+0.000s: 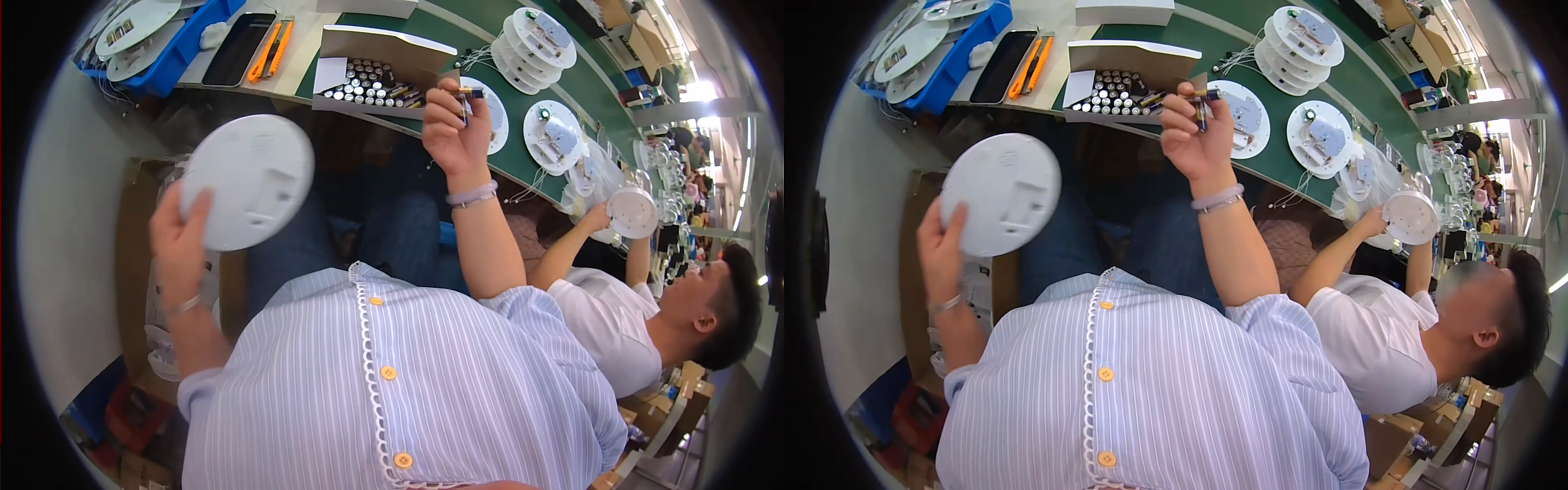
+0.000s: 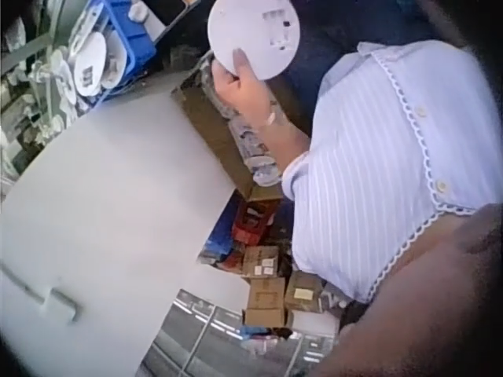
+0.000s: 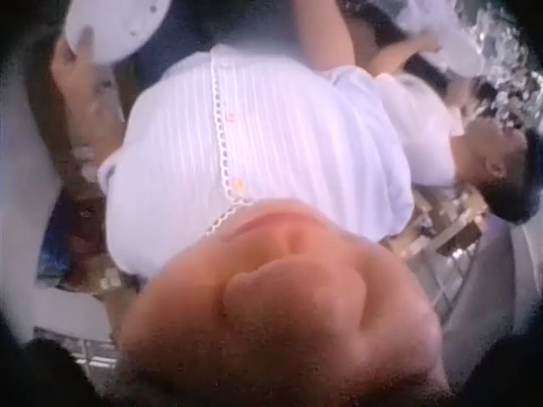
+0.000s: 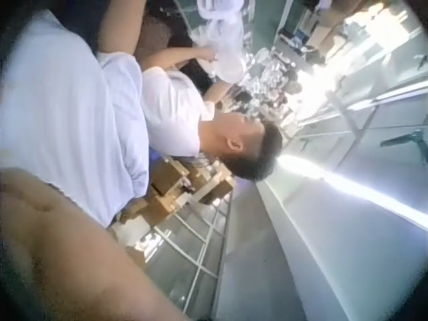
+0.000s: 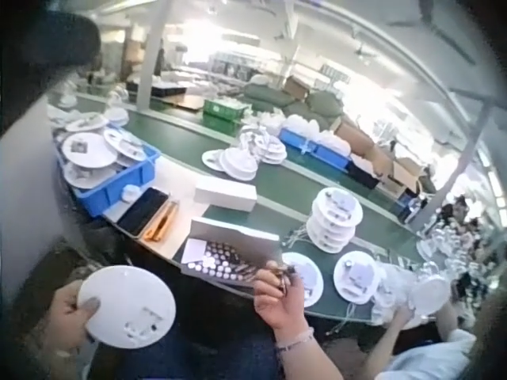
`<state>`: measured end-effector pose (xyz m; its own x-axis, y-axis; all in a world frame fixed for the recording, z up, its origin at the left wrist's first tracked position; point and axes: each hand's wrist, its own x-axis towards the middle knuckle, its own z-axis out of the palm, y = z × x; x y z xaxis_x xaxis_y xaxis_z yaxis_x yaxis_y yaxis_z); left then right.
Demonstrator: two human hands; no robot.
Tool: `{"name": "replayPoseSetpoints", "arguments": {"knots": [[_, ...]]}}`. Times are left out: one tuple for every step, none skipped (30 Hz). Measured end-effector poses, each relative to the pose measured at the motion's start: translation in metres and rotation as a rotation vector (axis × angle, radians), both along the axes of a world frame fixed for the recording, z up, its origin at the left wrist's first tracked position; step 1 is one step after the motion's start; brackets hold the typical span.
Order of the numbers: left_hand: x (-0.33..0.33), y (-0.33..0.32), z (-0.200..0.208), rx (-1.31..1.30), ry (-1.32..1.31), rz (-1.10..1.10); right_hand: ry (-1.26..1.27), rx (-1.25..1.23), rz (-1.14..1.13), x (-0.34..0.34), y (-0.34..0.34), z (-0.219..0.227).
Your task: The recorder inserts AA batteries into the base of LED light fixtures and tests their functionality.
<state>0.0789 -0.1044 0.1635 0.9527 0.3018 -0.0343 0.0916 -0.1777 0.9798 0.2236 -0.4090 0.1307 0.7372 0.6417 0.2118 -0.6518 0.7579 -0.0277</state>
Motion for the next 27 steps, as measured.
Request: {"name": "replayPoseSetpoints", "arguments": {"knots": [[0.008,-0.015,-0.015,-0.2,-0.081,-0.032,0.031,-0.009,-0.016,-0.008,-0.005,0.002],[0.015,-0.028,-0.031,-0.395,-0.09,-0.019,0.09,-0.033,-0.012,-0.011,-0.004,-0.003],[0.021,-0.042,-0.034,-0.475,-0.052,-0.082,0.125,-0.05,-0.036,-0.018,-0.012,-0.002],[0.025,-0.057,-0.04,-0.576,-0.072,-0.08,0.125,-0.062,-0.056,-0.025,-0.021,-0.004],[0.028,-0.067,-0.039,-0.576,-0.066,-0.089,0.129,-0.061,-0.067,-0.031,-0.028,-0.003],[0.03,-0.077,-0.039,-0.595,-0.068,-0.117,0.106,-0.136,-0.09,-0.038,-0.036,-0.002],[0.032,-0.086,-0.04,-0.613,-0.068,-0.142,0.085,-0.211,-0.11,-0.044,-0.042,-0.001],[0.034,-0.092,-0.04,-0.625,-0.1,-0.167,0.031,-0.295,-0.125,-0.051,-0.048,0.0],[0.037,-0.098,-0.039,-0.626,-0.091,-0.173,0.038,-0.296,-0.133,-0.057,-0.05,0.001],[0.039,-0.104,-0.036,-0.732,-0.037,-0.176,-0.001,-0.507,-0.196,-0.063,-0.051,0.004],[0.041,-0.108,-0.036,-0.837,0.019,-0.175,-0.039,-0.718,-0.254,-0.071,-0.051,0.007],[0.042,-0.111,-0.039,-0.924,0.09,-0.168,-0.09,-0.851,-0.331,-0.077,-0.049,0.009],[0.041,-0.114,-0.039,-0.923,0.099,-0.169,-0.081,-0.852,-0.333,-0.081,-0.05,0.01],[0.04,-0.117,-0.039,-0.925,0.162,-0.182,-0.112,-0.946,-0.361,-0.084,-0.051,0.011],[0.039,-0.12,-0.039,-0.927,0.224,-0.195,-0.145,-1.041,-0.389,-0.085,-0.053,0.012],[0.038,-0.122,-0.039,-0.93,0.25,-0.182,-0.156,-1.064,-0.377,-0.086,-0.056,0.013],[0.037,-0.124,-0.04,-0.93,0.257,-0.18,-0.149,-1.064,-0.375,-0.087,-0.056,0.014],[0.036,-0.126,-0.04,-0.912,0.222,-0.184,-0.162,-1.066,-0.37,-0.089,-0.057,0.017],[0.034,-0.127,-0.041,-0.894,0.186,-0.186,-0.176,-1.069,-0.365,-0.09,-0.056,0.02],[0.034,-0.128,-0.042,-0.895,0.195,-0.181,-0.172,-1.127,-0.378,-0.092,-0.051,0.026],[0.037,-0.128,-0.044,-0.852,0.113,-0.148,-0.163,-1.127,-0.367,-0.094,-0.046,0.027],[0.039,-0.128,-0.047,-0.807,0.032,-0.113,-0.296,-1.356,-0.44,-0.097,-0.041,0.026],[0.04,-0.127,-0.048,-0.807,0.042,-0.101,-0.438,-1.581,-0.509,-0.1,-0.038,0.028],[0.042,-0.125,-0.048,-0.695,0.022,-0.123,-0.475,-1.705,-0.463,-0.102,-0.037,0.034],[0.044,-0.122,-0.049,-0.582,0.004,-0.144,-0.472,-1.703,-0.447,-0.104,-0.032,0.034],[0.046,-0.123,-0.049,-0.609,-0.011,-0.157,-0.759,-1.773,-0.546,-0.106,-0.026,0.033],[0.049,-0.123,-0.051,-0.606,-0.004,-0.146,-1.056,-1.816,-0.646,-0.108,-0.02,0.032]]}}
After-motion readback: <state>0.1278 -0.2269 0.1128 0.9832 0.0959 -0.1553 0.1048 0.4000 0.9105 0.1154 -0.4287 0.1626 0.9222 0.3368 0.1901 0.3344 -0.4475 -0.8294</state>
